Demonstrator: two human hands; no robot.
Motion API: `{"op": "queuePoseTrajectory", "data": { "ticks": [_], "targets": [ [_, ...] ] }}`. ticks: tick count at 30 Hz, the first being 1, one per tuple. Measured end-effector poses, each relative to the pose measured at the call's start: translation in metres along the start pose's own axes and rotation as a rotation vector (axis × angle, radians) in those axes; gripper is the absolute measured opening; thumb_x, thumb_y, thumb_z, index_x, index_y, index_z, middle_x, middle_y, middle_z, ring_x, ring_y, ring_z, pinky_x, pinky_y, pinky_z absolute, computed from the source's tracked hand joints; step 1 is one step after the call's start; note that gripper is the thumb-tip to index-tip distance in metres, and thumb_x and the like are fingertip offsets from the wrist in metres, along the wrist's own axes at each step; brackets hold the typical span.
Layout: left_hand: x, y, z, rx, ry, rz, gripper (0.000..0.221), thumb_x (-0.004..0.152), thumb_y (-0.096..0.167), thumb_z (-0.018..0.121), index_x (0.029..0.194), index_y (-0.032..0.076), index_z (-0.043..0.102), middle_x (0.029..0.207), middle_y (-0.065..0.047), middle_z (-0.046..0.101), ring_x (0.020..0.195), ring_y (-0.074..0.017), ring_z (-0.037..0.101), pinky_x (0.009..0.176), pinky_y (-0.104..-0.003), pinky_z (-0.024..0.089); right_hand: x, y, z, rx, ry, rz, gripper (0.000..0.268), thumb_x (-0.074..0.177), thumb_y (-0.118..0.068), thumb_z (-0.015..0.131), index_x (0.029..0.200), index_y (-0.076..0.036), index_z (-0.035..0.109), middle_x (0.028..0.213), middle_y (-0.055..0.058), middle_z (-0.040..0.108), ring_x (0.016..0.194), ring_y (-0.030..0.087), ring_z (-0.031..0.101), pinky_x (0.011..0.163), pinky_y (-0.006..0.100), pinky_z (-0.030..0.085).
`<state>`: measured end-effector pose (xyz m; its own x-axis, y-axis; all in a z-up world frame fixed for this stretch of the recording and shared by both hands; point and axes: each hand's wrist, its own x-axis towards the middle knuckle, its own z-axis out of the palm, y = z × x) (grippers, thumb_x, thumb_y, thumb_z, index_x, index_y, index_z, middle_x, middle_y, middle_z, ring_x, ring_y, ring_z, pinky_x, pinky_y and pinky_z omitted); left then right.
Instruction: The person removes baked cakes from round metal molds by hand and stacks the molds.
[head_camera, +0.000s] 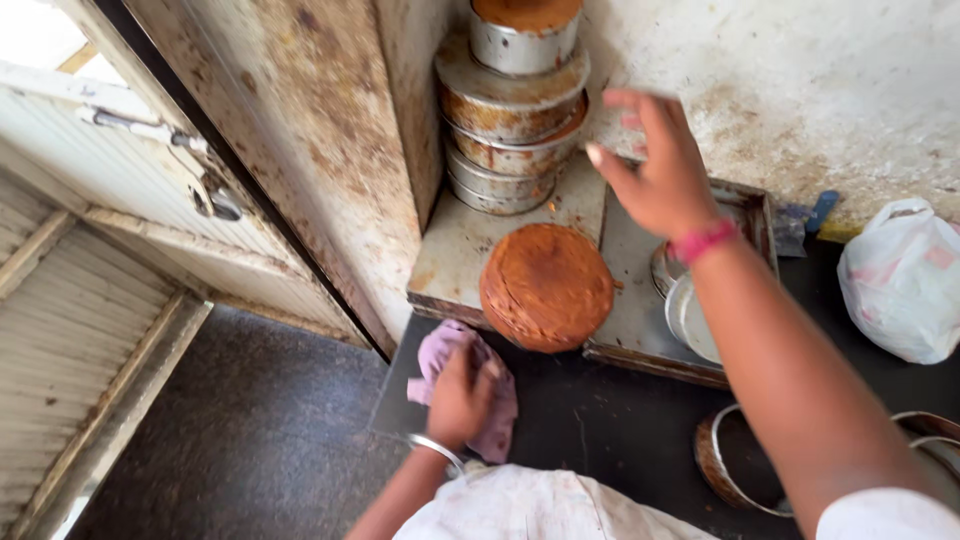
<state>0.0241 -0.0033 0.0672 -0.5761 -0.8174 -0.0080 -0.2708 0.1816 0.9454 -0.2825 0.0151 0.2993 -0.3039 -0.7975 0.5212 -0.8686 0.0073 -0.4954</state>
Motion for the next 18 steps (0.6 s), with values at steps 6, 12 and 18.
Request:
{"op": "queuePoseTrajectory", "data": {
  "ticks": [6,12,18],
  "targets": [
    [0.007,-0.017,-0.002,0.529,-0.134,0.34,0.054,0.088,0.039,0.062,0.131,0.006,0.062,0.149,-0.022,0.049,0.137,-0.0416,0.042,0.109,-0.053,0.032,0.102,0.052,0.078,-0.282,0.091,-0.225,0.06,0.09,-0.021,0.089,0.141,-0.012,0.058,0.151,0.024,0.039,0.131,0.044,0.05,0.108,0.05,0.045],
    [0.014,-0.013,-0.007,0.551,-0.16,0.417,0.058,0.083,0.038,0.066,0.13,0.005,0.062,0.147,-0.021,0.048,0.138,-0.041,0.039,0.109,-0.055,0.029,0.094,0.039,0.101,-0.176,0.416,-0.127,0.058,0.095,-0.014,0.084,0.14,-0.004,0.048,0.141,0.021,0.048,0.129,0.04,0.056,0.109,0.046,0.051],
    [0.016,-0.013,-0.015,0.503,-0.242,0.382,0.055,0.082,0.038,0.068,0.128,0.009,0.063,0.144,-0.015,0.052,0.138,-0.0398,0.039,0.108,-0.053,0.029,0.11,0.016,0.089,-0.186,0.29,-0.049,0.047,0.094,-0.016,0.089,0.128,-0.009,0.057,0.13,0.017,0.057,0.116,0.03,0.066,0.087,0.034,0.059]
  ]
}}
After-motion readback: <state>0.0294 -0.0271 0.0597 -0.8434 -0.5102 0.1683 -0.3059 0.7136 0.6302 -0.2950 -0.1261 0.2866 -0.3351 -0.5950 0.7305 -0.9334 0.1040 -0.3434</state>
